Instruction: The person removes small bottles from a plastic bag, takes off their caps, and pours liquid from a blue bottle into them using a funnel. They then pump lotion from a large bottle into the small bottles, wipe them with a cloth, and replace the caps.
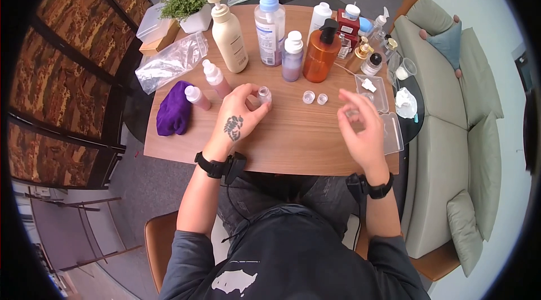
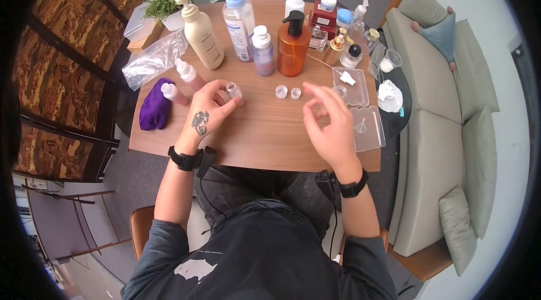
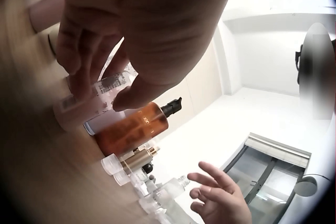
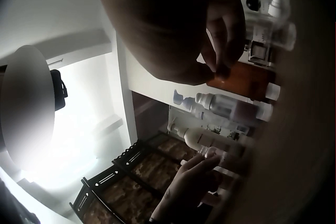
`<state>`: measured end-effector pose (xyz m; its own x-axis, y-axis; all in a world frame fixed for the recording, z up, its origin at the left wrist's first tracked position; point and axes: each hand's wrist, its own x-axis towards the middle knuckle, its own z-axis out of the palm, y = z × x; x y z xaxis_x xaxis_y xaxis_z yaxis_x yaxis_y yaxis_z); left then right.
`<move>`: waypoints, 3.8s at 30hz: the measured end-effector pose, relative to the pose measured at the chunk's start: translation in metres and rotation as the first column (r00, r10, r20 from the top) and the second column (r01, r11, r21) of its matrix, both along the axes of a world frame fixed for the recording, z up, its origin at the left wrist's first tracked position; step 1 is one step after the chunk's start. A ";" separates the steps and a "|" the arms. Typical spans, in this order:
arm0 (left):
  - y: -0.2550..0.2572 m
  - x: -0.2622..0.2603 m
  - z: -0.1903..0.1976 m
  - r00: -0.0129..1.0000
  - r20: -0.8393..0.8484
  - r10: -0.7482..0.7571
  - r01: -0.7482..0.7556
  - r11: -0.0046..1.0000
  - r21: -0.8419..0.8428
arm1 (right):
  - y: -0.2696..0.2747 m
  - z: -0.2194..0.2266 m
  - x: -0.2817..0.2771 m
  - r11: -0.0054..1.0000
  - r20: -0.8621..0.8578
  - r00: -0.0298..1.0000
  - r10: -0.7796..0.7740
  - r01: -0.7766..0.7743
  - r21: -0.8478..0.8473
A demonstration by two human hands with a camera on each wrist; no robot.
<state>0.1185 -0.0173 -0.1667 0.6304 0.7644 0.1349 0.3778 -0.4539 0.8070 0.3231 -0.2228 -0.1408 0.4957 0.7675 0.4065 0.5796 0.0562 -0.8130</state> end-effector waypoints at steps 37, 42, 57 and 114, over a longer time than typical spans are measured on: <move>0.036 -0.097 0.044 0.872 -0.276 0.404 -0.219 0.827 0.517 | 0.014 -0.054 -0.038 0.953 -0.485 0.843 0.232 -0.297 -0.060; 0.031 -0.093 0.055 0.890 -0.291 0.350 -0.165 0.843 0.512 | 0.018 -0.061 -0.042 0.925 -0.459 0.837 0.297 -0.372 -0.081; -0.045 0.000 0.058 0.871 -0.321 -0.372 0.477 0.797 0.371 | 0.026 -0.056 -0.037 0.950 0.014 0.957 0.291 -0.287 -0.126; -0.024 0.035 0.035 0.973 -0.175 -0.150 0.207 0.902 0.379 | 0.022 -0.070 -0.016 0.999 -0.045 0.998 0.032 -0.033 -0.006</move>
<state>0.1538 -0.0409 -0.1319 0.7852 0.5404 0.3024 0.3550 -0.7930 0.4951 0.3070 -0.2007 -0.2113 0.4881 0.7863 0.3788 0.5401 0.0688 -0.8388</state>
